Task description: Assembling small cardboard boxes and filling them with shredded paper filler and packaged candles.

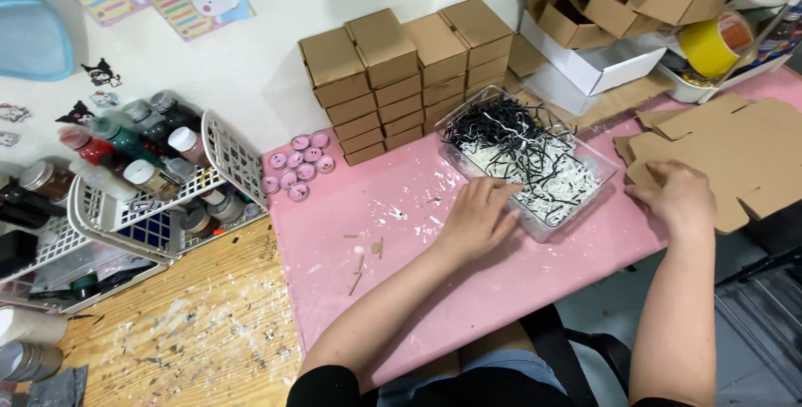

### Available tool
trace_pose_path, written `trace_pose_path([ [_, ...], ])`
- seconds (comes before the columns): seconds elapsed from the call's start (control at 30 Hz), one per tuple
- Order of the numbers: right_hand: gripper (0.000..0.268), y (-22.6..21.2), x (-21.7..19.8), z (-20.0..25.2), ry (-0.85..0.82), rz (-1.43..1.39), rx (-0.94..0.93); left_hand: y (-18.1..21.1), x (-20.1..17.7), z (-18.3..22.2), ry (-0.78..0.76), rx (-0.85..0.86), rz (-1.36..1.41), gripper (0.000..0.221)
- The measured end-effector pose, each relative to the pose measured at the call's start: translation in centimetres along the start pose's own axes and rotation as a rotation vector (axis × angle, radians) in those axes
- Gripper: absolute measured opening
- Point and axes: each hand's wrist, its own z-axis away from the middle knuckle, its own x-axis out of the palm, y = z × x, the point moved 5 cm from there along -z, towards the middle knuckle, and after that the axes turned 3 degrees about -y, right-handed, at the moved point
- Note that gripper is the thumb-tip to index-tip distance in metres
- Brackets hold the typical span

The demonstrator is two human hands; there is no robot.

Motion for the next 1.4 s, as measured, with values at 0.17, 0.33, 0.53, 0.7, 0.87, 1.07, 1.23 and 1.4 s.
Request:
trace_pose_path([
  [0.17,0.061,-0.7,-1.5,0.5,-0.047,0.019,0.018,4.5,3.8,-1.6,0.044,0.221,-0.031,0.033],
  [0.33,0.054,-0.7,-1.3,0.2,-0.090,0.067,0.001,8.8,8.5,-3.3,-0.049,0.303,0.119,0.023],
  [0.53,0.041,-1.2,-1.8,0.4,-0.091,0.145,-0.083,9.1,15.3,-5.3,-0.151,0.064,0.451,0.028],
  [0.7,0.046,-1.7,-3.0,0.7,-0.025,0.192,-0.145,7.9,18.2,-6.4,-0.061,-0.140,0.614,0.036],
  [0.87,0.070,2.6,-0.6,1.2,-0.192,0.254,0.054,6.8,22.1,-8.7,0.046,-0.231,0.599,0.059],
  [1.07,0.087,4.6,1.6,2.7,-0.288,0.317,0.019,5.5,25.1,-10.1,0.069,-0.357,0.653,0.075],
  [1.23,0.085,3.3,-0.5,3.3,-0.343,0.233,-0.006,5.8,23.6,-10.0,0.094,-0.434,0.770,0.070],
  [1.4,0.077,3.0,-1.1,2.8,-0.340,0.039,-0.052,5.1,23.6,-9.7,0.116,-0.481,0.929,0.062],
])
